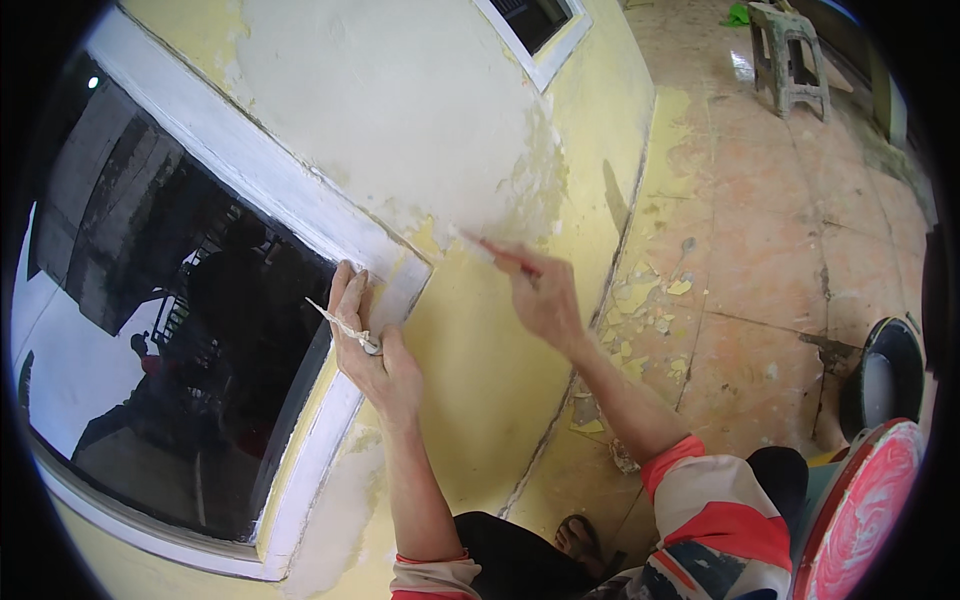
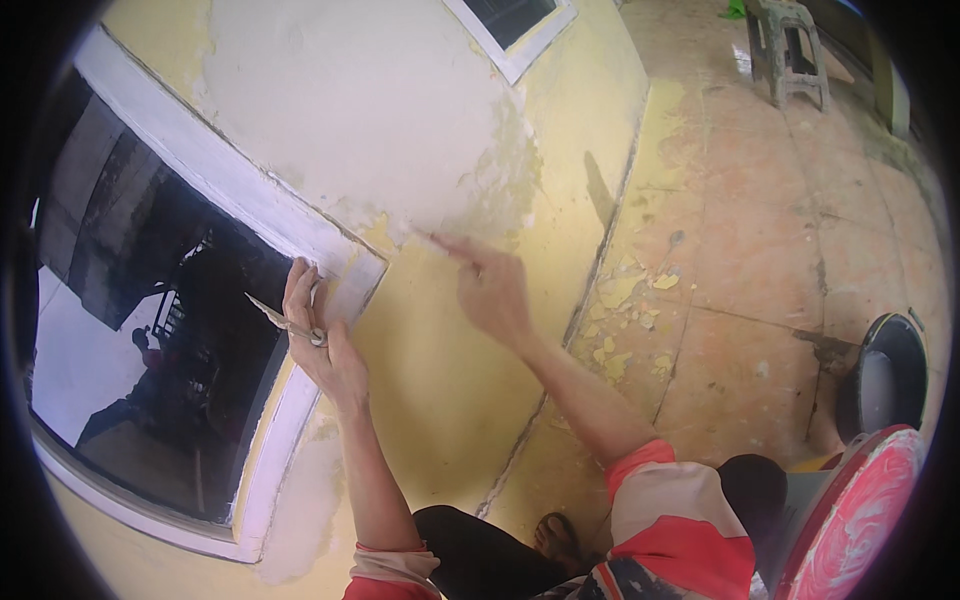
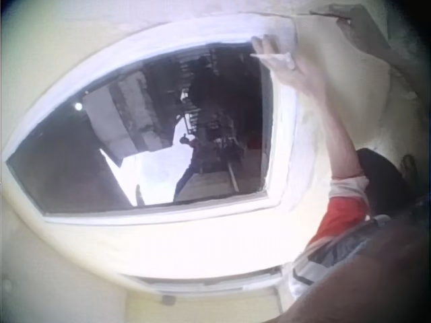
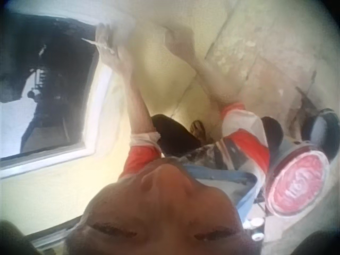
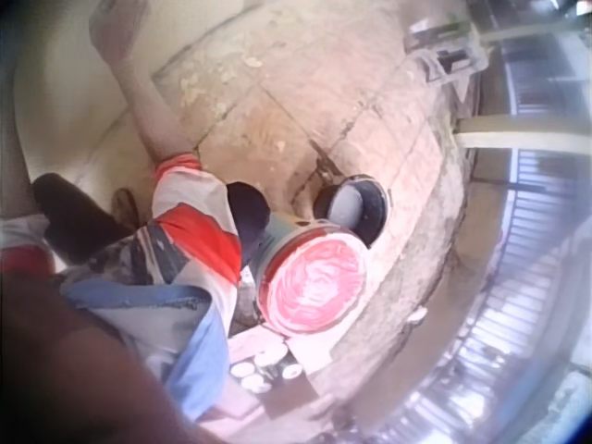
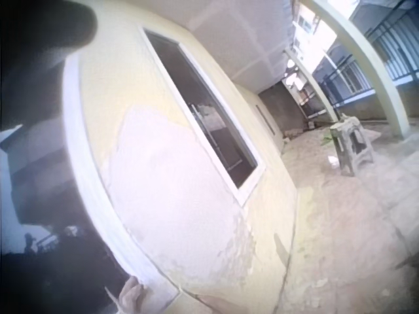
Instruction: The person applies plaster to a yellow wall using a metal trowel and a red plastic spreader. They smooth the plaster around a window frame and along the wall-floor junction, occasionally dipping the spreader into a bucket of water.
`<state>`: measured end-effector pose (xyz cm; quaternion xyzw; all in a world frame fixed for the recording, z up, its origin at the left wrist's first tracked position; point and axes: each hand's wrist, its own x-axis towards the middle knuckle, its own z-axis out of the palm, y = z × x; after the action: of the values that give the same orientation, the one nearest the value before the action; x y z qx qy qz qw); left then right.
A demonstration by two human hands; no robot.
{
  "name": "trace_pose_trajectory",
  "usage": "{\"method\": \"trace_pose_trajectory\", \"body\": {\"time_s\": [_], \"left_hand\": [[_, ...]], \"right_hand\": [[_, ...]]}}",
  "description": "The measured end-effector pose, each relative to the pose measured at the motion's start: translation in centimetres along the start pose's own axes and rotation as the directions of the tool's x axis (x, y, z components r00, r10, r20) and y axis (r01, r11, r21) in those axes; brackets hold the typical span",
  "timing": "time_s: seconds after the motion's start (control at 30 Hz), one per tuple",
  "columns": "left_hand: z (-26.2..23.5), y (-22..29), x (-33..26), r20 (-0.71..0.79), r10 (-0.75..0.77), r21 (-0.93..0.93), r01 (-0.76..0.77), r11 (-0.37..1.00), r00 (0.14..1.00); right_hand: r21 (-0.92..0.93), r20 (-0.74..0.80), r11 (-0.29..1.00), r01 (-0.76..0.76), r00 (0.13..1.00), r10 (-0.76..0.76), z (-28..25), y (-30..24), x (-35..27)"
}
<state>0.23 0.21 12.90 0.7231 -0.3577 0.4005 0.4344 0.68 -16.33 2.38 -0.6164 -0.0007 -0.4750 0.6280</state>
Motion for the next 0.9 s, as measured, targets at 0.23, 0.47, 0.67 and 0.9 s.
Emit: {"method": "trace_pose_trajectory", "body": {"time_s": [0.23, 0.47, 0.67, 0.9], "left_hand": [[0.9, 0.3, 0.0, 0.005, 0.003, -0.023, -0.003, 1.000, 1.000], [1.0, 0.3, -0.3, -0.005, 0.019, -0.002, -0.019, 1.000, 1.000], [0.2, -0.7, -0.7, -0.003, 0.017, 0.001, -0.017, 1.000, 1.000], [0.6, 1.2, 0.5, 0.000, 0.000, 0.045, 0.000, 0.999, 1.000]], "right_hand": [[-0.145, -0.282, 0.968, -0.206, 0.946, 0.160, -7.4, 7.4, 23.8], [-0.320, -0.168, 0.947, -0.023, 0.985, -0.033, -2.0, 4.3, 17.6], [-0.120, 0.145, 0.980, 0.159, 0.979, -0.141, 0.4, -1.5, -1.6], [0.708, 0.062, 0.565, -0.424, 0.834, 0.548, -9.2, 3.9, 2.1]]}}
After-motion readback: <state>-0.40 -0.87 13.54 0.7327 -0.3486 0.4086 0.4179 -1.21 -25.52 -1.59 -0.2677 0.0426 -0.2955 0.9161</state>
